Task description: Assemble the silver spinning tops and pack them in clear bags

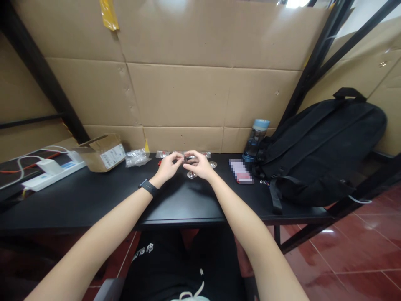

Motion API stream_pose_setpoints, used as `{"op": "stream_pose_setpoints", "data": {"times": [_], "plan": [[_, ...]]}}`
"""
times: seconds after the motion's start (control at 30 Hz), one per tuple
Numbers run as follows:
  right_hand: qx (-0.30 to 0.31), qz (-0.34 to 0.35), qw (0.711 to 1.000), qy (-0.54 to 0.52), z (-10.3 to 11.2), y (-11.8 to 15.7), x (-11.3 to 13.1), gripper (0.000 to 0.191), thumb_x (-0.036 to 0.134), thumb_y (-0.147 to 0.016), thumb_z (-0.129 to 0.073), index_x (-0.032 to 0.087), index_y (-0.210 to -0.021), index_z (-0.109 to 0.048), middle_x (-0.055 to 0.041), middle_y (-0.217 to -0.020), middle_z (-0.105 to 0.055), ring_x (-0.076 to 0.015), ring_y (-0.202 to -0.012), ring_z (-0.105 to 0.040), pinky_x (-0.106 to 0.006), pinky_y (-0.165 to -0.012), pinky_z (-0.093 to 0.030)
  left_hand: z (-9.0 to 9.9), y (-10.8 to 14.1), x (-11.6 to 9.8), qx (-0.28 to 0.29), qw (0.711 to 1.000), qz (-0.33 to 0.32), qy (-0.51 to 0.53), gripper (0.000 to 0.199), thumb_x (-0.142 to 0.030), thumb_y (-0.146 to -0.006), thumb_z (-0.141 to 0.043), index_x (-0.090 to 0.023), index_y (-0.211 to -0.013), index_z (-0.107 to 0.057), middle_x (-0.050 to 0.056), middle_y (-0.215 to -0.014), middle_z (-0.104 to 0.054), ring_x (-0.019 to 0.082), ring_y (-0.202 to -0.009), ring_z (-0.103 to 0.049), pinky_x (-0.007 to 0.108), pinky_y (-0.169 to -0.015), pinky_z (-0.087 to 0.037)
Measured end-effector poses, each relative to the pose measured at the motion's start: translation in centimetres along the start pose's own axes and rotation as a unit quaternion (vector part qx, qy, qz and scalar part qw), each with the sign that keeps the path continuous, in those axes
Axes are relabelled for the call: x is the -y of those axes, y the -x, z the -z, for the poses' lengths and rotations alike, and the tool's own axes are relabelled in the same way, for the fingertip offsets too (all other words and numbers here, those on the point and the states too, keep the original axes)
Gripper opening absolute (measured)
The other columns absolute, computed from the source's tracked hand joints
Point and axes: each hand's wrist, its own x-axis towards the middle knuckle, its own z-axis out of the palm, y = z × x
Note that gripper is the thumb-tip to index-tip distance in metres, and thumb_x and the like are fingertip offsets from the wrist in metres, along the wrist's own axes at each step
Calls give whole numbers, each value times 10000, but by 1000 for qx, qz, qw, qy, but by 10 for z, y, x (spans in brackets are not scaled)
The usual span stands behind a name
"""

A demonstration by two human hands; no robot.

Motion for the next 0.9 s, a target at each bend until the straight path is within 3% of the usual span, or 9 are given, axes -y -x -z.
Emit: {"op": "stream_pose_setpoints", "data": {"times": [0.3,0.47,0.7,0.9], "plan": [[-1,-8,1000,-11,3,0,3,537,387,-710,-883,242,-1171,-651,-85,-1286,-679,-225,-1025,-728,-397,-945,-602,1,-1,4,14,998,9,67,188,-280,-861,-732,-182,-1014,-782,83,-1036,-804,243,-954,-757,392,-957,-573],[5,-11,1000,-21,5,1,0,548,372,-708,-890,251,-1186,-652,-82,-1308,-672,-233,-1073,-724,-397,-969,-594,5,-1,-2,22,1000,-1,19,134,-299,-897,-713,-203,-939,-797,62,-997,-806,259,-993,-742,407,-986,-550],[-6,-10,1000,-15,3,1,2,561,363,-674,-906,246,-1162,-654,-85,-1283,-687,-245,-1080,-725,-407,-959,-600,7,1,-10,-7,995,-37,-97,84,-286,-899,-736,-254,-917,-813,63,-1127,-704,263,-1145,-632,452,-1076,-464],[-16,-17,1000,-17,0,1,6,560,377,-656,-917,239,-1130,-651,-90,-1278,-697,-250,-1077,-736,-422,-979,-598,8,2,-11,-8,993,-34,-112,88,-289,-904,-730,-259,-913,-813,63,-1114,-678,262,-1134,-605,458,-1073,-445]]}}
